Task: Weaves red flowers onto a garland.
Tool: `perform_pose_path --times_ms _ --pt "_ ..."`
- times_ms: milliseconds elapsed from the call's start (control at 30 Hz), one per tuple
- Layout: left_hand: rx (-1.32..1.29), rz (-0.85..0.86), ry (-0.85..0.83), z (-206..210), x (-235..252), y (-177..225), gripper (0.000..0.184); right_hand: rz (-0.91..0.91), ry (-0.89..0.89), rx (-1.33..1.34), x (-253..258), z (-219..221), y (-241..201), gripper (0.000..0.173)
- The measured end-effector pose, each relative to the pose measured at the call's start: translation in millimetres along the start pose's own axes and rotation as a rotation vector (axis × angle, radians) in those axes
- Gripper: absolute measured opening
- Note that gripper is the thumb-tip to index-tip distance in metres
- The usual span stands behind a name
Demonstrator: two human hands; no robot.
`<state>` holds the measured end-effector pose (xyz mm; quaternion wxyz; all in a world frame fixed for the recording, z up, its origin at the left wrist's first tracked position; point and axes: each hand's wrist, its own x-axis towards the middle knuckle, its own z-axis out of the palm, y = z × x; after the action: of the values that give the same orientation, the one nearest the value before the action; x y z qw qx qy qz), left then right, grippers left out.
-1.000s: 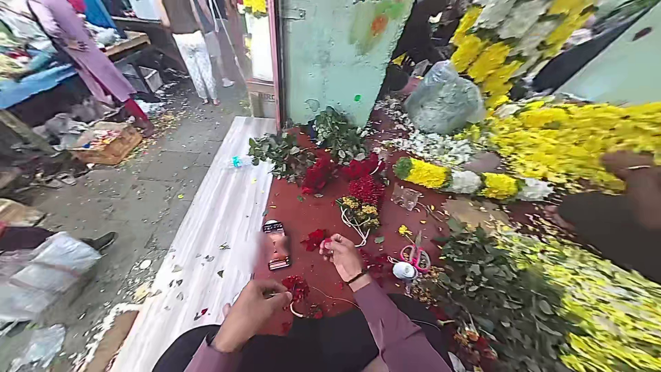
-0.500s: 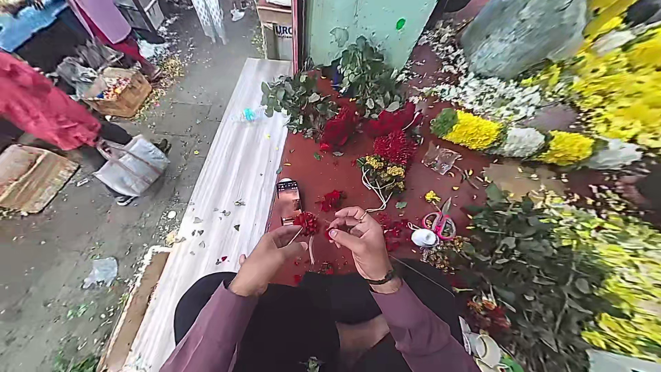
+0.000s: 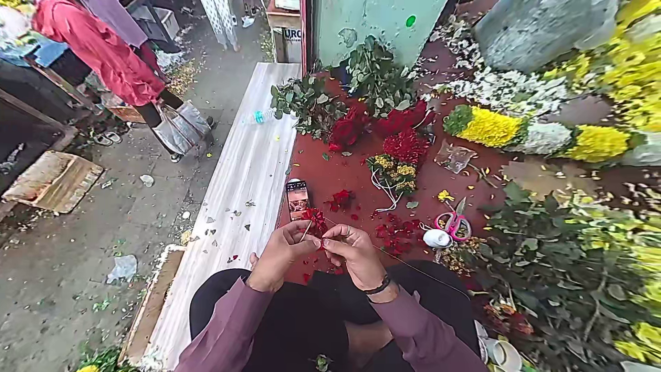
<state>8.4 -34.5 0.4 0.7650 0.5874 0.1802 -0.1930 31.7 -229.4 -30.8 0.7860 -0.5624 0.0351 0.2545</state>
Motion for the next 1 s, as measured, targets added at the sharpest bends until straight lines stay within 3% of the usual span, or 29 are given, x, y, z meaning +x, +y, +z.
perform_pose_path --times_ms 167,300,467,800,867,1000 --pt "0.021 -0.002 0.023 -0.1 -0.3 0.1 0.052 -0.018 -0.078 0.032 0.0 -2.0 0.4 0.016" --pt "-0.005 -0.011 0.047 -4.5 0.1 0.4 0.055 -0.155 -0.267 -0.035 8.9 -10.1 4.4 0.039" --pt "0.024 -0.012 0.063 -3.2 0.9 -1.7 0.064 -0.271 -0.197 -0.131 9.9 -9.6 13.7 0.03" --pt "0.017 -0.095 -0.077 -12.5 4.1 -0.3 0.083 -0.118 -0.224 0.102 4.4 -3.7 10.9 0.036" --pt "-0.003 -0.105 -0.113 -13.3 4.2 -1.1 0.081 -0.095 -0.205 0.194 3.3 -2.0 11.9 0.036" --pt "0.07 -0.077 -0.024 -7.5 0.6 1.8 0.052 -0.09 0.007 0.285 -1.3 5.1 9.3 0.033"
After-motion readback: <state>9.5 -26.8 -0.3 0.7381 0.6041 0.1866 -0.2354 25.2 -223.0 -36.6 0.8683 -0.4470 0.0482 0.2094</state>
